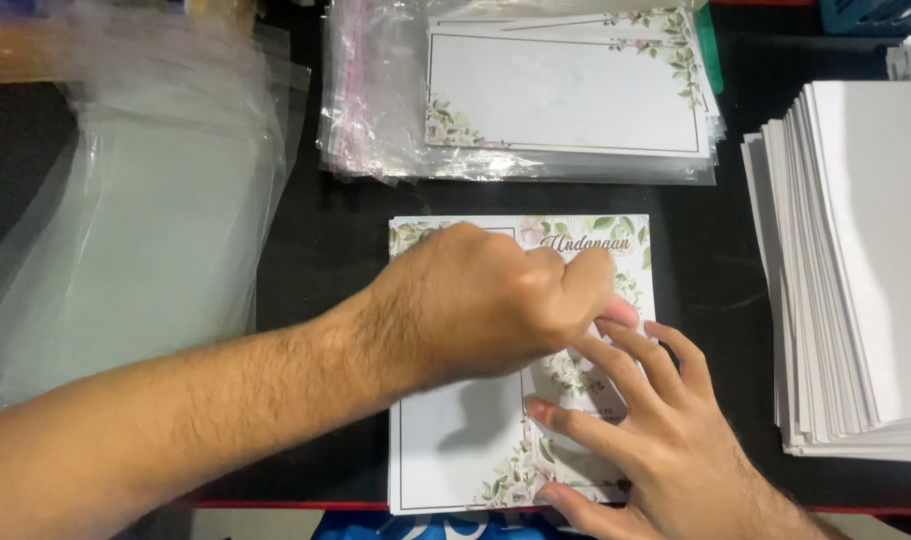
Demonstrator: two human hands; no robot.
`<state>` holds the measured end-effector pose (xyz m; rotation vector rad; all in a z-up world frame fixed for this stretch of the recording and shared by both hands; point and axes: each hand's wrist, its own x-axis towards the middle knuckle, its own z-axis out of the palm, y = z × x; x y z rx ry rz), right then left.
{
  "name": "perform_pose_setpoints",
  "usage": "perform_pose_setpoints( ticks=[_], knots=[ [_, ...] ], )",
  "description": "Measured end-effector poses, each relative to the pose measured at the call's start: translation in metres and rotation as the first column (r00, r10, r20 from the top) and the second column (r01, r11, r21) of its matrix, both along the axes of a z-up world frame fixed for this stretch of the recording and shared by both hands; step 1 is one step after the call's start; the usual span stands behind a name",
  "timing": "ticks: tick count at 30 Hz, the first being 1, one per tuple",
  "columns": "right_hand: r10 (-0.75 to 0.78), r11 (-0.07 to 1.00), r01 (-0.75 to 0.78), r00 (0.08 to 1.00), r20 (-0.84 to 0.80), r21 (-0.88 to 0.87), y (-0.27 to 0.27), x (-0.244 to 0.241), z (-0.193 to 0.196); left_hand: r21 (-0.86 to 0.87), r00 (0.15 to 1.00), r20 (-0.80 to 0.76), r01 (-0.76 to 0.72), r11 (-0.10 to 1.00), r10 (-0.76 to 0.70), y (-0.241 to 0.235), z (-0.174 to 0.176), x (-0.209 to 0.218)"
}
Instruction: Folding paper invitations and inserting them into plastic sleeves
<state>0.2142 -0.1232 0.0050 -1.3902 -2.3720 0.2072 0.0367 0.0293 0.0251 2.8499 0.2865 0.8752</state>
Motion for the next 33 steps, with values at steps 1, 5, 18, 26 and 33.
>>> perform_pose_setpoints(
  ticks=[1, 5, 18, 26, 33],
  knots=[
    [0.001, 1.0, -0.001, 1.0, -0.001, 0.005, -0.001, 0.001, -0.004, 0.005, 1.0, -0.001, -0.001, 1.0, 0.001, 0.009, -0.003, 0.0],
    [-0.004, 1.0, 0.004, 1.0, 0.003, 0.01, -0.003, 0.006, -0.01, 0.289, 0.989, -0.066, -0.109, 0.951, 0.133, 0.037, -0.005, 0.007],
    [-0.004, 0.999, 0.002, 0.999, -0.036, -0.054, 0.0, 0.011, -0.007, 0.538, 0.933, 0.001, -0.305, 0.786, 0.361, 0.042, -0.023, 0.006],
    [-0.31, 0.939, 0.068, 0.592, -0.744, -0.337, -0.009, 0.018, 0.006, 0.605, 0.947, 0.132, -0.311, 0.733, 0.292, 0.005, 0.019, -0.01],
    [-0.491, 0.834, -0.482, -0.428, -0.759, -0.268, -0.004, 0.031, 0.02, 0.533, 0.977, 0.154, -0.206, 0.821, 0.145, -0.046, 0.012, -0.026]
  ],
)
